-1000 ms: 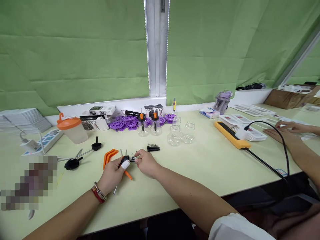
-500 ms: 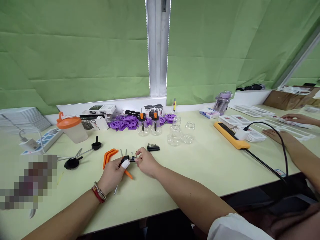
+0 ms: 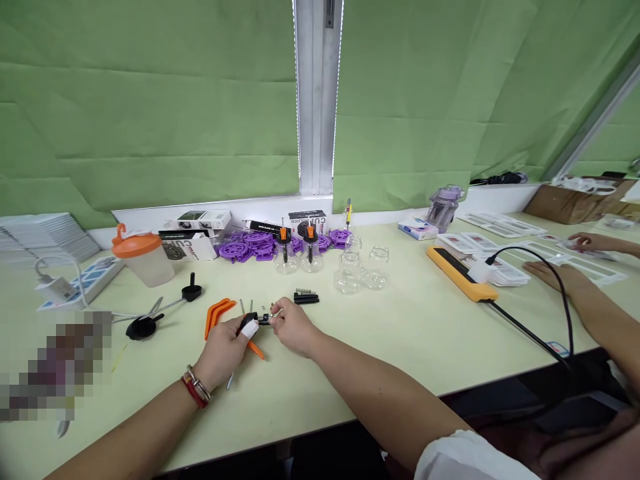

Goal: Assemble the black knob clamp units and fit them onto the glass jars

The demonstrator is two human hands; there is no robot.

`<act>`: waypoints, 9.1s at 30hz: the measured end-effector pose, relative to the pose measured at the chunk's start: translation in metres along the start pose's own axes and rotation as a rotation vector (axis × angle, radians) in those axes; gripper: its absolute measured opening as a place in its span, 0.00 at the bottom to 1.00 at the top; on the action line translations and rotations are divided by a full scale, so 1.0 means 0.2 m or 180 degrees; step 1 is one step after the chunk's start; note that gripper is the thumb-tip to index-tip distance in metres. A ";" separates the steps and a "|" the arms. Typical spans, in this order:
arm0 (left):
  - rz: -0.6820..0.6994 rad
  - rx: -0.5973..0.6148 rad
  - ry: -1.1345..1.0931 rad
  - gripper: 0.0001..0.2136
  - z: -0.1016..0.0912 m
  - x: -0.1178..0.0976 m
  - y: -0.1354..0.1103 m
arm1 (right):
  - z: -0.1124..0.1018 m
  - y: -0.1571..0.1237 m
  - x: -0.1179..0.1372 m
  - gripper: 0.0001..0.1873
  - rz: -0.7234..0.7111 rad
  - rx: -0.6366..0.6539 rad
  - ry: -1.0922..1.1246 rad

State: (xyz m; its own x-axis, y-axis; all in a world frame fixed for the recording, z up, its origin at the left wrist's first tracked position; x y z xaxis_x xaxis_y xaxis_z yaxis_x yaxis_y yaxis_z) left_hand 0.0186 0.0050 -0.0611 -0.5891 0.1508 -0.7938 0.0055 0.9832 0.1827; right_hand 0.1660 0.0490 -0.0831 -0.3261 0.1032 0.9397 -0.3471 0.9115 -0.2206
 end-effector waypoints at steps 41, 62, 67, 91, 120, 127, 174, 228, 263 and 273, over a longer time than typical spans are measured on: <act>-0.0229 -0.0140 -0.0044 0.13 -0.02 0.05 0.00 | 0.02 0.02 0.03 0.03 -0.0148 0.0032 -0.0152; -0.0337 -0.0019 0.0174 0.15 -0.02 0.05 0.00 | 0.02 0.02 0.03 0.05 -0.0129 0.0001 -0.0200; -0.0309 -0.0008 0.0182 0.16 -0.02 0.05 0.00 | 0.02 0.01 0.04 0.06 -0.0210 -0.0008 -0.0182; -0.0274 -0.0071 0.0099 0.14 -0.02 0.06 0.00 | 0.02 0.03 0.01 0.05 -0.0274 -0.0040 -0.0105; -0.0291 -0.0047 0.0102 0.17 -0.01 0.07 0.01 | 0.02 0.04 -0.01 0.09 -0.0219 -0.0140 -0.0039; -0.0318 -0.0073 0.0116 0.16 -0.01 0.07 0.01 | 0.02 0.03 0.01 0.07 -0.0172 -0.0136 -0.0055; -0.0458 0.0774 0.1804 0.15 -0.20 -0.01 0.02 | -0.24 0.11 0.23 0.11 -0.0554 -0.0859 -0.3555; -0.0314 0.0976 0.1702 0.14 -0.21 0.02 0.02 | 0.04 0.38 0.38 0.10 0.0129 0.0135 -0.3884; 0.1959 0.0832 0.2838 0.09 0.07 -0.34 0.09 | -0.36 -0.12 0.01 0.08 -0.0711 -0.0751 -0.2583; 0.2022 0.0980 0.2944 0.12 0.20 -0.33 0.14 | -0.37 -0.09 -0.01 0.07 -0.0756 -0.0689 -0.2684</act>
State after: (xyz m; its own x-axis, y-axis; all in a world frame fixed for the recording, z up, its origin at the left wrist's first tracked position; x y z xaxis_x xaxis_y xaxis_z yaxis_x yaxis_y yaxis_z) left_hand 0.0904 0.0263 -0.0262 -0.7742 0.6174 0.1394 0.6328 0.7604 0.1463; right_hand 0.2380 0.0620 -0.0615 -0.8331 -0.3459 0.4316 -0.3423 0.9354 0.0889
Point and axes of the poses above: each hand's wrist, its own y-axis towards the middle knuckle, its own z-axis out of the palm, x = y × z, the point moved 4 cm from there along y, towards the middle knuckle, and after that the axes turned 9 degrees about z, right-handed, at the moved point
